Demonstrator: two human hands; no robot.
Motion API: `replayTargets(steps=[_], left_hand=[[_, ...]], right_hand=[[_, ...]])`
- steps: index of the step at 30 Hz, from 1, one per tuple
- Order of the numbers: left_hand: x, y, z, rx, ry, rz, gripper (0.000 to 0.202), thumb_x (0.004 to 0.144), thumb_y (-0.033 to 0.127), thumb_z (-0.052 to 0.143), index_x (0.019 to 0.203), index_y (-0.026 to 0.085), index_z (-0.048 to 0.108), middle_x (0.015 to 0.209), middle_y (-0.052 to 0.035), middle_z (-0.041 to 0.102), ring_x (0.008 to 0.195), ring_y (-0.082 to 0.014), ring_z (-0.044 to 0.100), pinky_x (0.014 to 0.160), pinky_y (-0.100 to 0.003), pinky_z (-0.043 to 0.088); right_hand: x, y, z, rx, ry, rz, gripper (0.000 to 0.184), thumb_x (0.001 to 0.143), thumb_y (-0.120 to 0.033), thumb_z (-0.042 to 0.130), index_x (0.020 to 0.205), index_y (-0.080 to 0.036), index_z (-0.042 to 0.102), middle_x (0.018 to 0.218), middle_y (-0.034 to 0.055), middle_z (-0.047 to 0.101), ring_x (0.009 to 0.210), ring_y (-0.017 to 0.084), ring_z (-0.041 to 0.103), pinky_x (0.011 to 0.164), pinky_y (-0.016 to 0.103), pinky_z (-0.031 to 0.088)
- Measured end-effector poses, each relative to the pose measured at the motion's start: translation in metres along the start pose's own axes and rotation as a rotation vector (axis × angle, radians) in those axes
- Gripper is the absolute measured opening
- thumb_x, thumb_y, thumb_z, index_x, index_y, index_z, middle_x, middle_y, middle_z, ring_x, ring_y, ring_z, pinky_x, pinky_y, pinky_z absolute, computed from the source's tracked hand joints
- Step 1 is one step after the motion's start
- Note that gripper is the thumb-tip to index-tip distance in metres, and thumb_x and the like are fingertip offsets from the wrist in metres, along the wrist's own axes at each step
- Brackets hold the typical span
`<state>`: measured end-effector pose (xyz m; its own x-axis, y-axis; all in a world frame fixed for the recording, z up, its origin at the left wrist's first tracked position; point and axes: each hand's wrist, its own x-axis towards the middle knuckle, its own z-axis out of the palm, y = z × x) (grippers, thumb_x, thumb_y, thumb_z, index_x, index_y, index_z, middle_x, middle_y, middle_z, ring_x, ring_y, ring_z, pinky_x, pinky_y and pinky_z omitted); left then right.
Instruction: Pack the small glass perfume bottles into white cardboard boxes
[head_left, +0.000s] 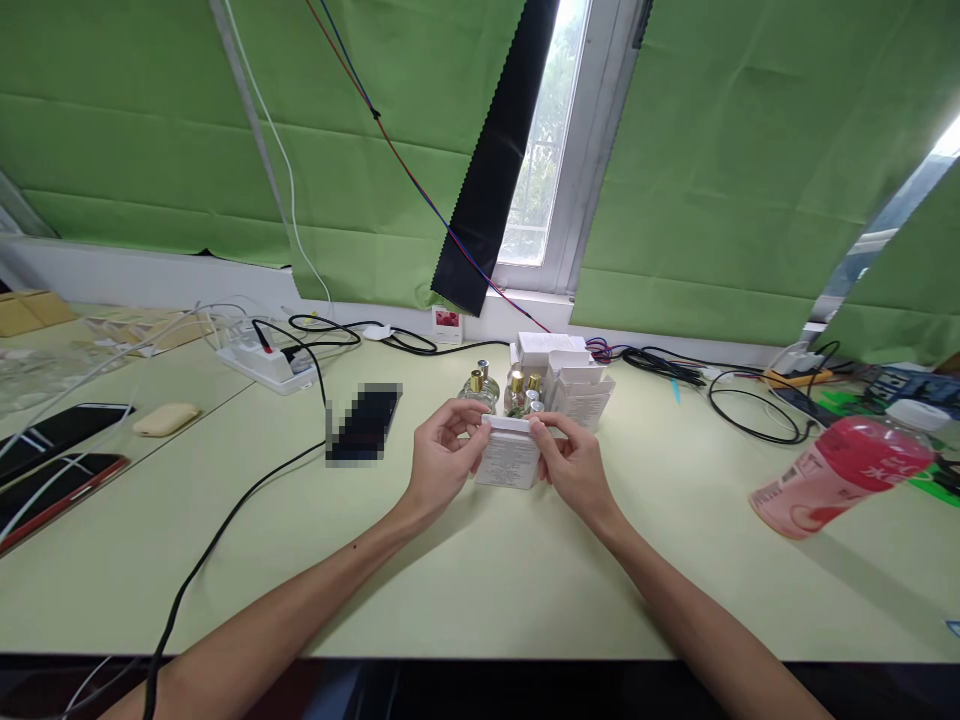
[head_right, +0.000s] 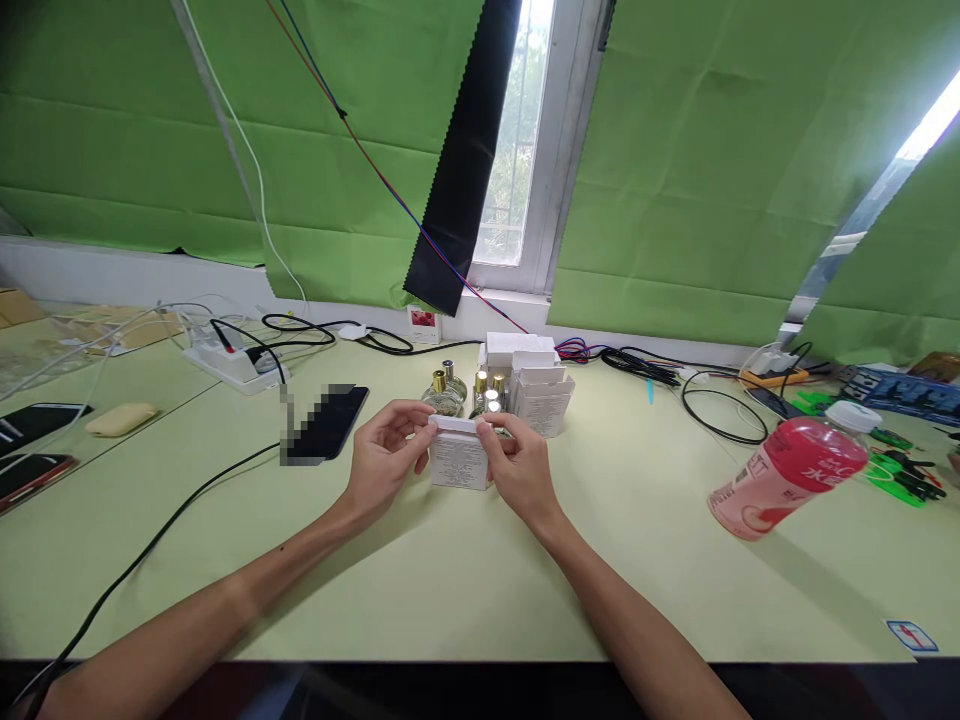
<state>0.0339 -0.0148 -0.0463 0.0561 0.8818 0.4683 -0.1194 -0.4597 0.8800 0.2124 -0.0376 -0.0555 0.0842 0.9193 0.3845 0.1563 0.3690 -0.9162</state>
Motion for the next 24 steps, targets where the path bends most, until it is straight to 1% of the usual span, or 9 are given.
replayTargets(steps=[9, 15, 24], left_hand=[[-0.0003, -0.0009, 0.0007, -0.019, -0.01, 0.005, 0.023, 0.081, 0.034, 0.076, 0.095, 0.017, 0.066, 0.08, -0.0017, 0.061, 0.06, -0.0098, 0.05, 0.037, -0.015, 0.044], [-0.0006, -0.0021, 0.0001, -0.025, -0.02, 0.014, 0.023, 0.081, 0.031, 0.076, 0.096, 0.017, 0.067, 0.081, -0.0016, 0.06, 0.06, -0.0091, 0.049, 0.039, -0.015, 0.046], [-0.0008, -0.0017, 0.0004, -0.08, -0.024, -0.04, 0.025, 0.08, 0.033, 0.078, 0.097, 0.018, 0.067, 0.082, -0.0015, 0.058, 0.061, -0.0095, 0.049, 0.037, -0.015, 0.044]], right_hand=[[0.0, -0.0003, -0.0001, 0.0, 0.002, 0.011, 0.041, 0.09, -0.056, 0.062, 0.096, -0.017, 0.071, 0.077, 0.0036, 0.068, 0.043, 0.01, 0.053, 0.038, 0.024, 0.042], [-0.0001, 0.0001, 0.0002, 0.011, 0.0, 0.008, 0.04, 0.09, -0.056, 0.062, 0.095, -0.017, 0.071, 0.076, 0.0033, 0.067, 0.043, 0.011, 0.053, 0.037, 0.024, 0.041], [0.0008, 0.0007, -0.0001, 0.012, 0.0, 0.003, 0.038, 0.091, -0.054, 0.062, 0.096, -0.017, 0.071, 0.074, 0.003, 0.066, 0.043, 0.01, 0.053, 0.038, 0.023, 0.041]])
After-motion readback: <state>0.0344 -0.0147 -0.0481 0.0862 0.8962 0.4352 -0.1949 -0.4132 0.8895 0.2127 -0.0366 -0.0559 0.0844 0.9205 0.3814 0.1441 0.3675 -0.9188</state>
